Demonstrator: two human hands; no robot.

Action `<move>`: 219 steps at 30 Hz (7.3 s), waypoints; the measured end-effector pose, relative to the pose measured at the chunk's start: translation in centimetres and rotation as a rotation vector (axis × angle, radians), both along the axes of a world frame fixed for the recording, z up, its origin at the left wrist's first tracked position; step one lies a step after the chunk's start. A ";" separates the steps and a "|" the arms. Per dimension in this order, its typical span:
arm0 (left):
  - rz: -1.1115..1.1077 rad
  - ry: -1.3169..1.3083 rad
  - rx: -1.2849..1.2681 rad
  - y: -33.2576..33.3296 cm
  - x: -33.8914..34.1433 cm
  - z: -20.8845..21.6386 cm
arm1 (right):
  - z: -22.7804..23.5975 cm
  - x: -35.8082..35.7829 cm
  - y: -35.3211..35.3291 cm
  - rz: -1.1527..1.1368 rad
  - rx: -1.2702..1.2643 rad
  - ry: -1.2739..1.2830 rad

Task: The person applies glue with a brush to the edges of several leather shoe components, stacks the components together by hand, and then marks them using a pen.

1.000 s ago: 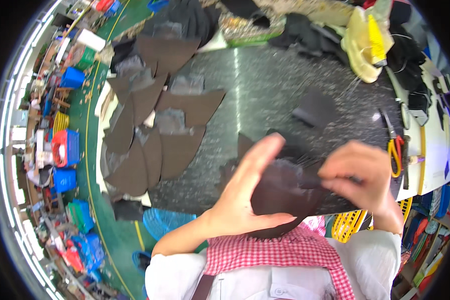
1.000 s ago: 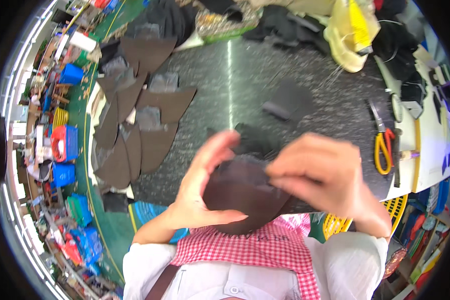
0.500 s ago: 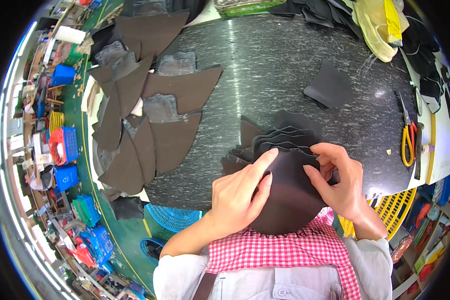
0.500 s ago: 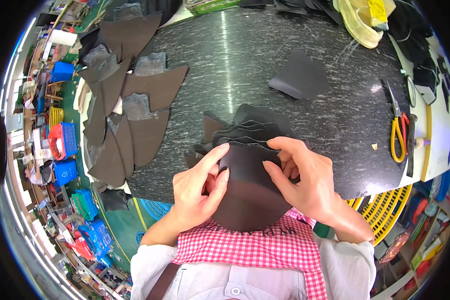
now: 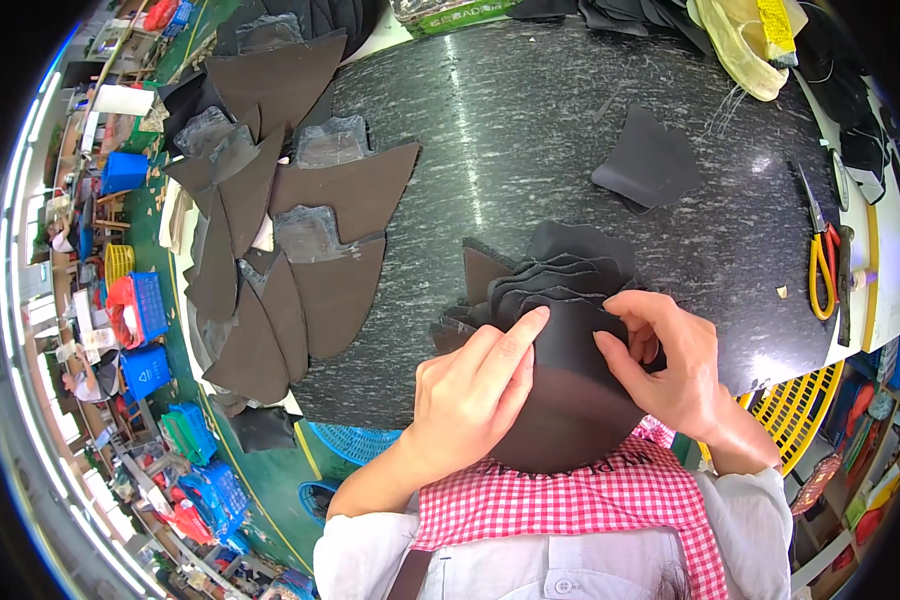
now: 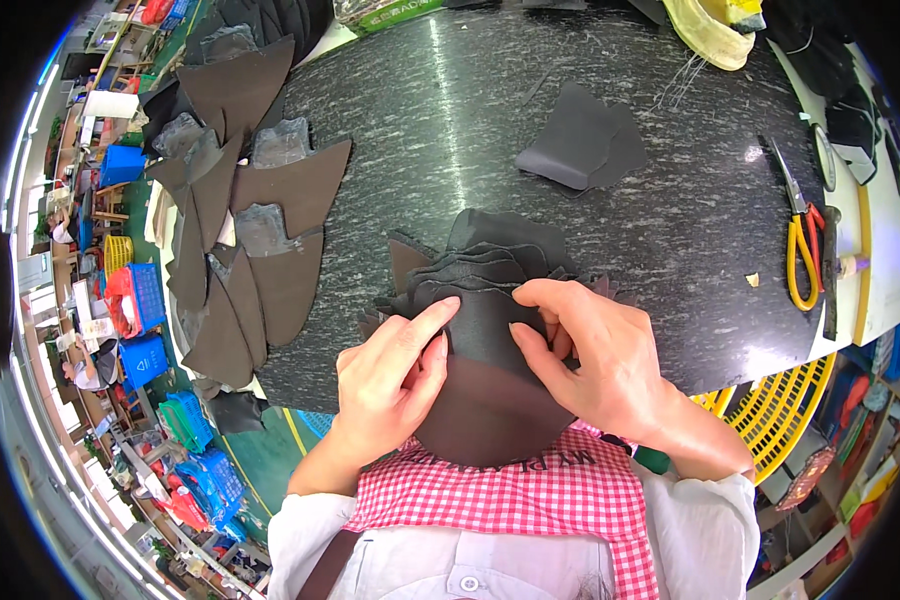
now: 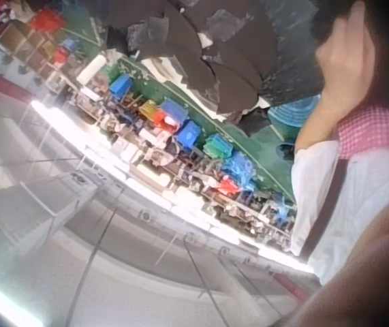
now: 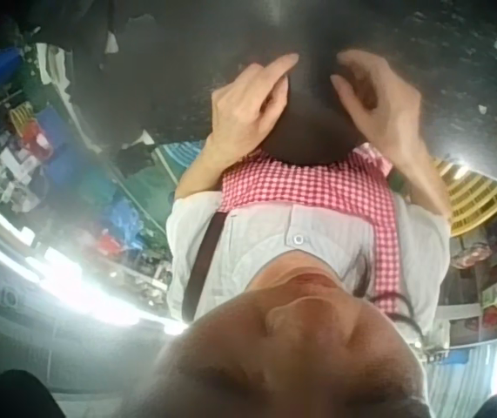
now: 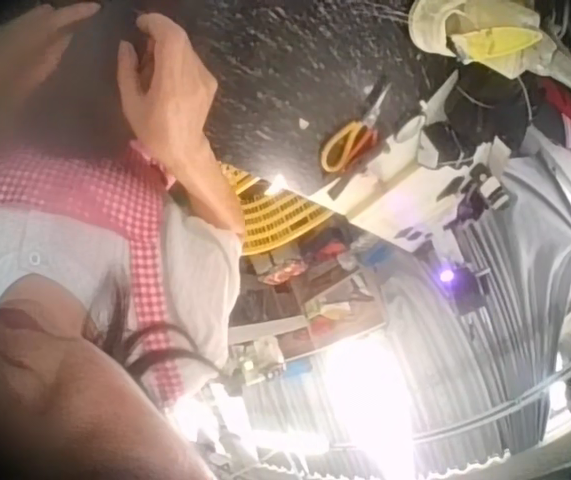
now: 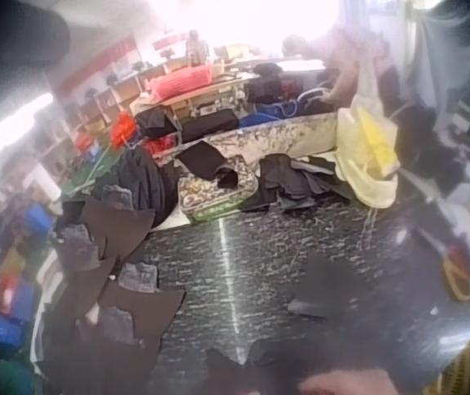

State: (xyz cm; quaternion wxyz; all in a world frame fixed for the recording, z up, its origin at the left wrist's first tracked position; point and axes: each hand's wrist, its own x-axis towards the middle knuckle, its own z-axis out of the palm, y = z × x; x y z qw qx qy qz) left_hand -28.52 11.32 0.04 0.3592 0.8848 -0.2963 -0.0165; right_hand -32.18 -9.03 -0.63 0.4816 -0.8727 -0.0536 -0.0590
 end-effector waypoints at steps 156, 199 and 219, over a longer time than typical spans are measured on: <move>0.017 1.057 -0.752 -1.0 12.8 -2.7 | 0.4 12.4 -3.0 0.261 -0.125 -0.236; -0.092 0.265 -0.209 0.1 2.6 1.0 | -0.1 -0.8 -0.5 -0.102 0.183 0.051; -0.245 -0.436 0.129 -0.5 11.4 2.1 | 0.7 6.4 -2.7 0.260 -0.165 -0.285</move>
